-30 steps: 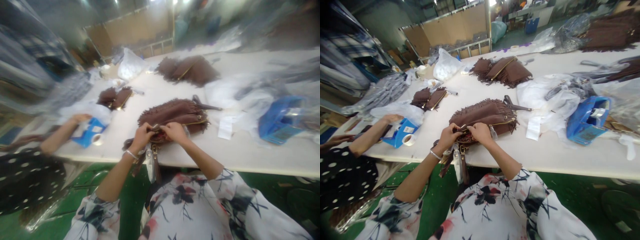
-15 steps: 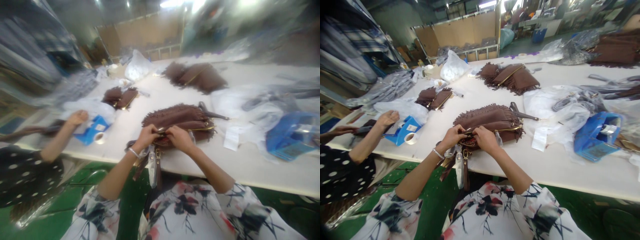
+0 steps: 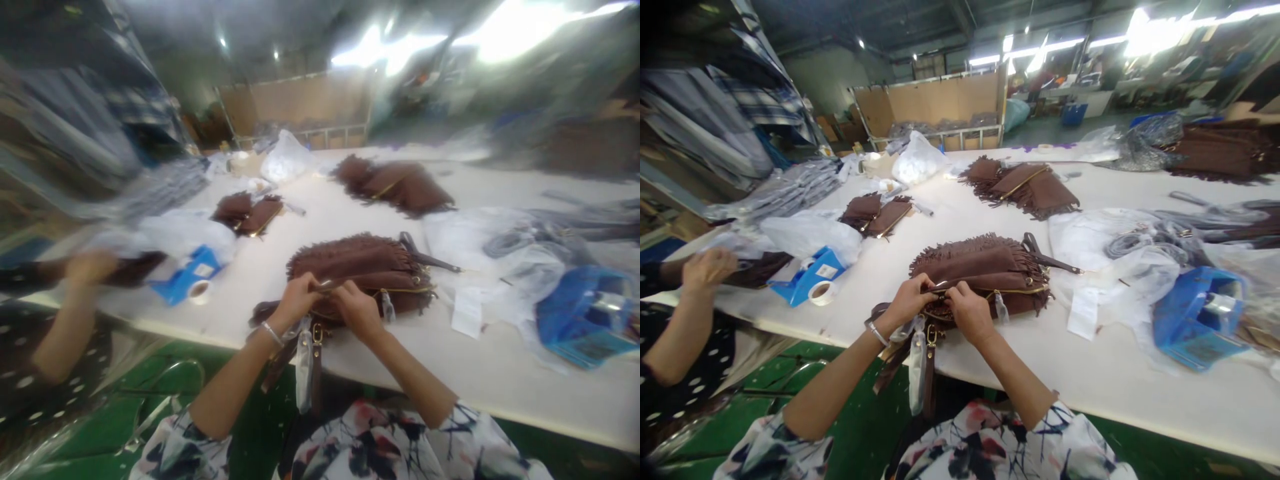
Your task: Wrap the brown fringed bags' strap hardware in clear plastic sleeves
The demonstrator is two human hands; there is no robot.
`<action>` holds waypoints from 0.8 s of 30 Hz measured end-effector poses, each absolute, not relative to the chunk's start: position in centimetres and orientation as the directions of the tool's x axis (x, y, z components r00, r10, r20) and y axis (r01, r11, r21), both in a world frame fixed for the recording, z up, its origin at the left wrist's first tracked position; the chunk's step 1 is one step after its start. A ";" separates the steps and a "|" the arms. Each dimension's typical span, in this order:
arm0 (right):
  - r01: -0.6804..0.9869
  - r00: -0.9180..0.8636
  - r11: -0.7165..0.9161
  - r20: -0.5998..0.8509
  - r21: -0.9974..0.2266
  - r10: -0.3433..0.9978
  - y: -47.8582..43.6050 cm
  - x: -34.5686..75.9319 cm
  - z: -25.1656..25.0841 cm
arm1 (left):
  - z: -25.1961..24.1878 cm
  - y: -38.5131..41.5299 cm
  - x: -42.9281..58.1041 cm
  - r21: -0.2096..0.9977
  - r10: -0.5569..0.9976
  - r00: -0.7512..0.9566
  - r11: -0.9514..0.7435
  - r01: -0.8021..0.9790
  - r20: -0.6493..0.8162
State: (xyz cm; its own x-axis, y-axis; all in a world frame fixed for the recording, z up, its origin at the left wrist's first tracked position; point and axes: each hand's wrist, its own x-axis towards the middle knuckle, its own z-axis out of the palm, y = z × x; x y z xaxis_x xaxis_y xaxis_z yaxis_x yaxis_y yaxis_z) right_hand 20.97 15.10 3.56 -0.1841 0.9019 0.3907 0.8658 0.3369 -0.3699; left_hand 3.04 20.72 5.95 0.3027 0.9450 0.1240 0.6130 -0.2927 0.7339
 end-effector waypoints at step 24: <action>0.679 -0.017 0.170 0.217 -0.714 0.976 11.5 25.5 7.1 | 3.9 16.5 3.9 0.698 0.932 0.202 -0.361 0.618 0.303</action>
State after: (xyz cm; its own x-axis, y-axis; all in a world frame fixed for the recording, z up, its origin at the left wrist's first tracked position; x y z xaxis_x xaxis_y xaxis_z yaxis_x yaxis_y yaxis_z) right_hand 25.53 11.52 7.07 -0.0167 0.9760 0.2172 0.6791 0.1705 -0.7140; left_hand 3.93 16.46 3.94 0.2017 0.9315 0.3027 0.6185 -0.3607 0.6981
